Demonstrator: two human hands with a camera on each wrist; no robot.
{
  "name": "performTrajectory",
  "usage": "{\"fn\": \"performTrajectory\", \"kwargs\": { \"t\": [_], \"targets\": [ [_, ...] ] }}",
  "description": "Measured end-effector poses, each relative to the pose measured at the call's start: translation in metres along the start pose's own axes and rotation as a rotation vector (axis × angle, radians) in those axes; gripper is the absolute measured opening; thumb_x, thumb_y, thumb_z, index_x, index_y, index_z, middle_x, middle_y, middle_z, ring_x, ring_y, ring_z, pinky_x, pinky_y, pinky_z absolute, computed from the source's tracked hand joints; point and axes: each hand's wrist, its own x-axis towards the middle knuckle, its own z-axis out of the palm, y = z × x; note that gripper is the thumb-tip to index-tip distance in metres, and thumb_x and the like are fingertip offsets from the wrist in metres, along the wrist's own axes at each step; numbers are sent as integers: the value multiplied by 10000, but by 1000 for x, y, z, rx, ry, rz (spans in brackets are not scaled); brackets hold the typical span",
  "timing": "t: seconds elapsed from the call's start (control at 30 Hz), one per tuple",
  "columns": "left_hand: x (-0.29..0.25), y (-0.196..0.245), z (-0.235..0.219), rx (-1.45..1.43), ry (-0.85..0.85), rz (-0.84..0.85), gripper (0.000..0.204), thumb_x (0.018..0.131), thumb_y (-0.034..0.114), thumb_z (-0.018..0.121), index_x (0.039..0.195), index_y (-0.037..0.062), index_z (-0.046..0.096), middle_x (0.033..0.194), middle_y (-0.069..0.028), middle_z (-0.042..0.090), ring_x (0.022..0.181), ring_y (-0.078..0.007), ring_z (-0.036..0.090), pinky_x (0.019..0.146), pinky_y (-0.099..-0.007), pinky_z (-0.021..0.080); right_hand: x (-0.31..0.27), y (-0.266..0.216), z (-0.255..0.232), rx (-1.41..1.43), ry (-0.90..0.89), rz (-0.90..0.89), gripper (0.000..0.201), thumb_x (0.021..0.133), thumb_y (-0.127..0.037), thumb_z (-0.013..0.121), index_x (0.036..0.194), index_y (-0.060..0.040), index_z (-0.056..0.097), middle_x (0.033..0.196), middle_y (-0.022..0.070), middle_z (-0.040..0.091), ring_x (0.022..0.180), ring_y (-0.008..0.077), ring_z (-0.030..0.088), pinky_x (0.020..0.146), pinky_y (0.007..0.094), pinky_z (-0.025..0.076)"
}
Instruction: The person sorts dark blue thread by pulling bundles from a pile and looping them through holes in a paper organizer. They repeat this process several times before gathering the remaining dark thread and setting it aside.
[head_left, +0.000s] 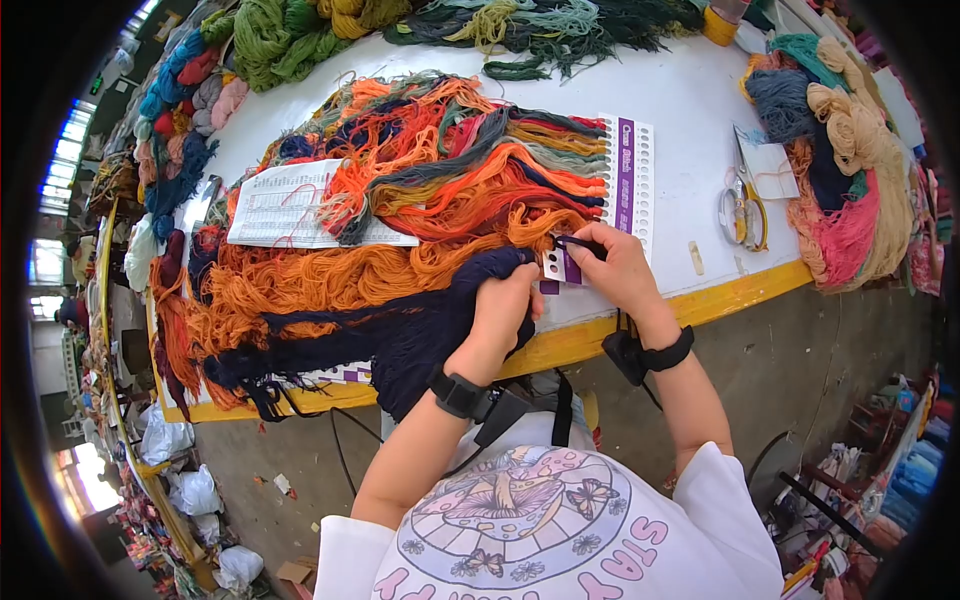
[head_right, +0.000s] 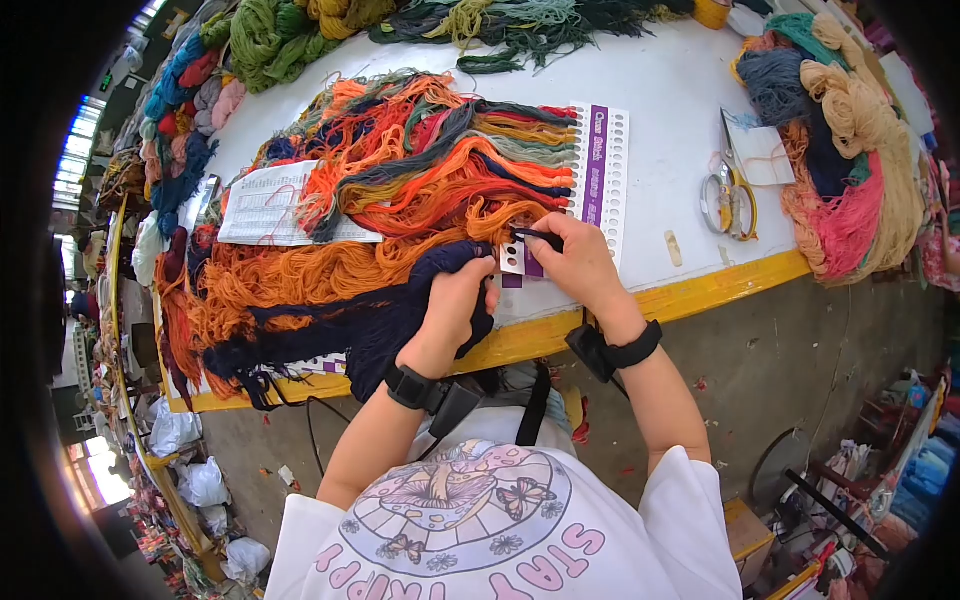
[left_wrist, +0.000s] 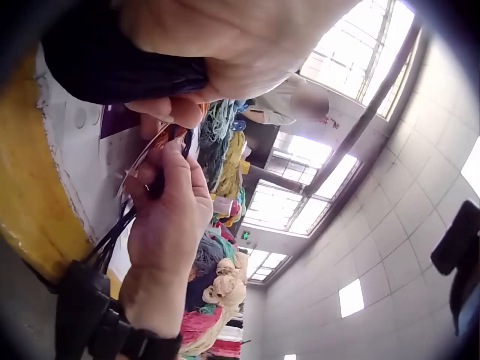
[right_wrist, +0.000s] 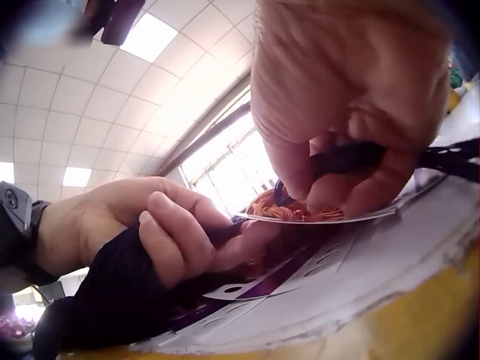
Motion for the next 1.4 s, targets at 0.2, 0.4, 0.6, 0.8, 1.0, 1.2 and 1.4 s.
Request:
{"fn": "performTrajectory", "kwargs": {
  "t": [0.2, 0.4, 0.6, 0.8, 1.0, 1.2, 1.4],
  "targets": [
    [14, -3, 0, -49, -97, -22, 173, 832, 161, 565, 721, 29, 578, 547, -29, 515, 445, -124, 452, 431, -253, 368, -4, -1, 4, -41, 13, -66, 130, 722, -96, 631, 803, 4, 611, 730, 130, 600, 647, 256, 591, 595, 318, 455],
    [20, -10, 4, -47, -67, 5, 241, 834, 225, 591, 683, 37, 587, 545, -26, 516, 461, -123, 468, 444, -259, 376, -2, 2, 5, -23, -23, -140, 137, 717, -94, 648, 825, -9, 634, 749, 120, 601, 692, 248, 595, 623, 308, 458],
    [37, -25, 2, 475, 124, 39, 290, 790, 267, 617, 590, 61, 580, 519, -40, 522, 477, -129, 486, 457, -269, 379, 1, 8, 3, -18, -103, -73, 165, 705, -101, 670, 843, -13, 648, 758, 111, 599, 709, 233, 589, 646, 301, 455],
    [12, -3, -9, -176, 44, 201, 81, 792, 130, 559, 761, 56, 565, 539, 17, 457, 457, -75, 400, 453, -221, 318, 8, 4, 1, -255, -144, -16, 180, 723, -123, 663, 846, 6, 635, 762, 116, 597, 718, 218, 592, 648, 318, 455],
    [8, 22, -25, -719, -555, -194, 161, 859, 140, 444, 872, 14, 544, 860, -30, 586, 465, -72, 363, 439, -204, 321, 14, -2, -8, -321, -370, -110, 213, 786, -199, 611, 784, 13, 603, 739, 92, 588, 681, 192, 569, 630, 324, 441],
    [19, -5, -7, 925, -261, 781, 168, 795, 216, 614, 841, 56, 591, 734, -98, 562, 682, -241, 542, 666, -312, 433, 24, 6, -12, 203, -411, 242, 291, 874, -273, 538, 750, -14, 581, 634, 19, 556, 598, 94, 514, 577, 240, 420],
    [0, 52, -81, -52, -26, 136, 81, 806, 159, 588, 771, 92, 561, 626, 48, 446, 449, -30, 331, 420, -191, 242, 25, -2, -4, 168, -296, 304, 288, 879, -261, 497, 823, 9, 581, 632, 68, 615, 536, 128, 592, 514, 243, 469]
  ]
}}
